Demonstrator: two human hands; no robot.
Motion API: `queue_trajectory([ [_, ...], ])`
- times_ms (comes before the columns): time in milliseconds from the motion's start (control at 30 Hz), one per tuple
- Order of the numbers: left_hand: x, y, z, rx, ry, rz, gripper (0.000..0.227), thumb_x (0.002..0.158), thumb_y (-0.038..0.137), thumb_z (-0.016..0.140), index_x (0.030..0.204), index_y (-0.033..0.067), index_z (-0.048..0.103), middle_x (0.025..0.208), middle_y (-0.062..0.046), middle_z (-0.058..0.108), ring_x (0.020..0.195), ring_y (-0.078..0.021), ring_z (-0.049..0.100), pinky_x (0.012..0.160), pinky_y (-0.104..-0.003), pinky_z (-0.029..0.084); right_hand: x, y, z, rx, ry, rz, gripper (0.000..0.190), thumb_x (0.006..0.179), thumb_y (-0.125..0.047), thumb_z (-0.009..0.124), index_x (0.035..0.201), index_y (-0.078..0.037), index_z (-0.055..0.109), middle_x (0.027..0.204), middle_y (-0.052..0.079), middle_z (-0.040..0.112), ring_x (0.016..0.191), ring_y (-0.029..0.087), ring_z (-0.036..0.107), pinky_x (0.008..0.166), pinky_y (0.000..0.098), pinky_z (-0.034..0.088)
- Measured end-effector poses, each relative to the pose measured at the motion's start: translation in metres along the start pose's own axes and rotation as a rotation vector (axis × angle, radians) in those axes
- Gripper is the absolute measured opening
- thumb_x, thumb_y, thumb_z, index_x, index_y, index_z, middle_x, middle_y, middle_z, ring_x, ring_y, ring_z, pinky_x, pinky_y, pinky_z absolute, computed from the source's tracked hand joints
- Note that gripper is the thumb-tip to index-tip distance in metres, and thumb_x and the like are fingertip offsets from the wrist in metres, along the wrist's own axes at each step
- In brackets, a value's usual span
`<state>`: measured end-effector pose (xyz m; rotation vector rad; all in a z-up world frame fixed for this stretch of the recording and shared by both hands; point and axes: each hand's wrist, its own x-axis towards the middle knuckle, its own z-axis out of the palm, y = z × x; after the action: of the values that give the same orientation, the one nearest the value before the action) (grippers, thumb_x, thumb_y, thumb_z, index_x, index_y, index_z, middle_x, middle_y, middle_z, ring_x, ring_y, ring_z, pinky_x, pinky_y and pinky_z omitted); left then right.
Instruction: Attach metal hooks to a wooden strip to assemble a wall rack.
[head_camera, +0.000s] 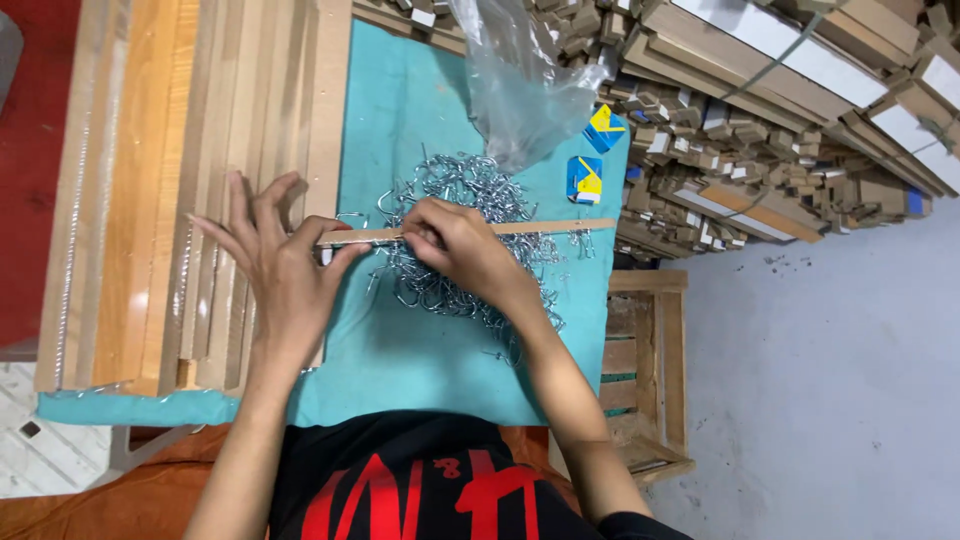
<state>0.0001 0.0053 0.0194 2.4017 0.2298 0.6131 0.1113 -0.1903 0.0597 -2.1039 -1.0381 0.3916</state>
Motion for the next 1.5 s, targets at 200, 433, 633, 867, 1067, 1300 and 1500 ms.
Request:
queue_trajectory([
  [200, 0.001, 0.003, -0.003, -0.035, -0.008, -0.015, 0.034, 0.092, 0.045, 0.077, 0.089, 0.0113, 0.071, 0.147, -0.015, 0.05, 0.154, -0.0505, 0.015, 0.111, -0.082, -0.006, 0.023, -0.002, 0.021, 0.006, -0.002, -0.293, 0.013, 0.101, 0.003, 0.056, 0.11, -0.001, 0.065, 0.099, 0.012, 0.06, 0.089, 0.026, 0.063, 0.083, 0.0335, 0.049],
  [433, 0.001, 0.001, -0.001, -0.032, 0.003, -0.024, 0.024, 0.086, 0.036, 0.083, 0.089, 0.0147, 0.072, 0.147, -0.013, 0.05, 0.154, -0.0487, 0.017, 0.111, -0.083, -0.004, 0.03, -0.019, 0.012, -0.121, -0.046, -0.286, 0.003, 0.105, -0.005, 0.055, 0.105, -0.002, 0.055, 0.097, 0.012, 0.058, 0.089, 0.028, 0.059, 0.078, 0.0367, 0.048],
  [633, 0.0, 0.001, 0.0, -0.043, 0.018, -0.019, 0.024, 0.086, 0.034, 0.084, 0.088, 0.0146, 0.07, 0.147, -0.013, 0.051, 0.154, -0.0482, 0.018, 0.111, -0.083, -0.002, 0.033, -0.024, 0.008, -0.156, -0.094, -0.259, 0.012, 0.105, -0.006, 0.053, 0.098, -0.005, 0.045, 0.09, 0.011, 0.054, 0.081, 0.028, 0.055, 0.071, 0.0367, 0.044],
  [867, 0.0, -0.001, 0.002, -0.049, 0.046, -0.015, 0.023, 0.084, 0.037, 0.086, 0.086, 0.019, 0.071, 0.145, -0.011, 0.053, 0.154, -0.0462, 0.018, 0.111, -0.083, -0.002, 0.037, -0.031, 0.009, -0.238, -0.103, -0.282, 0.017, 0.106, -0.007, 0.05, 0.09, -0.004, 0.042, 0.081, 0.012, 0.049, 0.072, 0.029, 0.048, 0.065, 0.0409, 0.04],
  [1067, 0.001, 0.001, 0.0, -0.052, 0.034, -0.019, 0.025, 0.085, 0.036, 0.085, 0.085, 0.0155, 0.07, 0.145, -0.012, 0.052, 0.154, -0.0468, 0.018, 0.11, -0.084, -0.002, 0.043, -0.038, 0.006, -0.328, -0.248, -0.225, 0.014, 0.103, -0.008, 0.049, 0.092, -0.007, 0.04, 0.078, 0.012, 0.049, 0.076, 0.03, 0.049, 0.061, 0.0443, 0.039],
  [1300, -0.004, -0.008, 0.012, -0.014, 0.041, -0.025, 0.021, 0.081, 0.023, 0.086, 0.088, 0.0093, 0.071, 0.147, -0.014, 0.052, 0.153, -0.0512, 0.019, 0.113, -0.08, -0.004, 0.042, -0.037, 0.021, -0.593, -0.152, -0.459, 0.014, 0.093, 0.004, 0.056, 0.099, -0.006, 0.048, 0.083, 0.01, 0.054, 0.077, 0.032, 0.059, 0.064, 0.0434, 0.049],
  [1500, -0.003, -0.003, 0.009, 0.039, 0.0, -0.088, 0.035, 0.065, 0.015, 0.094, 0.091, 0.0087, 0.071, 0.145, -0.01, 0.054, 0.156, -0.0463, 0.02, 0.119, -0.076, -0.005, 0.045, -0.025, 0.026, -0.675, -0.054, -0.523, 0.015, 0.09, -0.001, 0.065, 0.1, -0.005, 0.055, 0.078, 0.01, 0.06, 0.078, 0.028, 0.063, 0.071, 0.0408, 0.058],
])
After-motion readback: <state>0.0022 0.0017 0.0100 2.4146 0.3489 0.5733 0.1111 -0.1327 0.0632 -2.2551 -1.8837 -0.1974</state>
